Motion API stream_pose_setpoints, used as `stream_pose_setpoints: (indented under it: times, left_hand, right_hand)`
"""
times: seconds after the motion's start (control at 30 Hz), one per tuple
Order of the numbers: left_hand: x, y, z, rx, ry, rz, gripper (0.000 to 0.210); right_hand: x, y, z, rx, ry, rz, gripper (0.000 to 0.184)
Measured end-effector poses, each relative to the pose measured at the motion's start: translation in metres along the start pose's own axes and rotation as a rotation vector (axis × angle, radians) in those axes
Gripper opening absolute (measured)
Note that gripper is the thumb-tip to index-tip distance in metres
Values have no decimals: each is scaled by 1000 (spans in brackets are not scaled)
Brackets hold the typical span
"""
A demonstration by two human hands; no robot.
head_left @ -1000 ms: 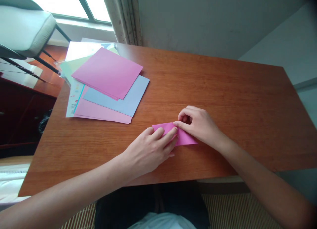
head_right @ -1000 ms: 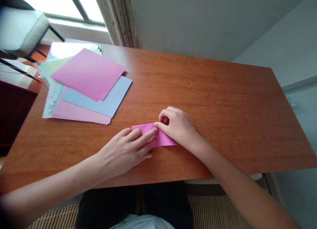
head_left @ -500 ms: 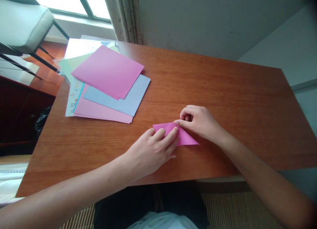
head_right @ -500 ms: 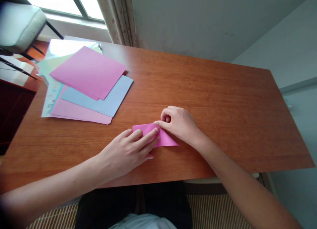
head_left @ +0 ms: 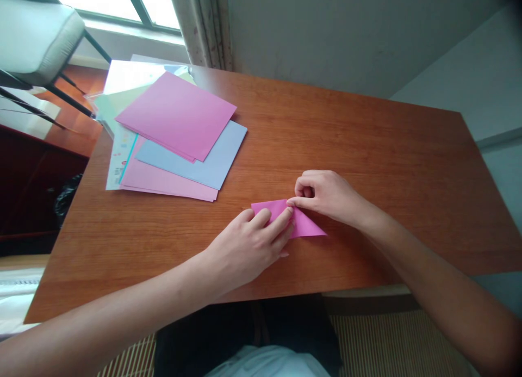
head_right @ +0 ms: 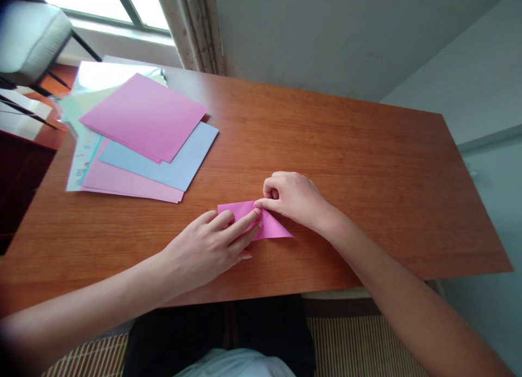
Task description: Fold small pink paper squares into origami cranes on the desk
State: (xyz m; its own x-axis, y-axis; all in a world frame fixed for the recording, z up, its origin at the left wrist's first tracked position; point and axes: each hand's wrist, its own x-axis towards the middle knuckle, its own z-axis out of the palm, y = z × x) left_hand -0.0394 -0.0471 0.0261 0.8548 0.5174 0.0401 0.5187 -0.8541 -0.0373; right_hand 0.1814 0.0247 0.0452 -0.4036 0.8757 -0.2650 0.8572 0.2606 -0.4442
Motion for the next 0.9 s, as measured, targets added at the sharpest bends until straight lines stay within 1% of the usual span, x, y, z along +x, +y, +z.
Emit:
stream_pose_setpoints:
  times: [0.1, 0.2, 0.43, 0.57, 0.77, 0.9]
  left_hand:
    - [0, 0, 1, -2, 3, -4, 44]
    - [-1, 0, 1, -6, 13, 1, 42]
    - [-2, 0, 1, -10, 18, -3, 42]
    - [-2, 0, 3, -18, 14, 0, 41]
    - [-2, 0, 2, -19, 13, -1, 36]
    - [-2, -1, 2, -12, 16, 1, 38]
  right_hand:
    - [0, 0, -2, 5, -16, -26, 21]
    - [1, -3, -7, -27, -55, -39, 25]
    - [4, -3, -24, -182, -279, 33, 30]
    - [2, -6, -30, -266, -379, 38, 29]
    - [-3, -14, -35, -345, -443, 47, 26]
    - [-11, -6, -34, -342, -477, 28, 27]
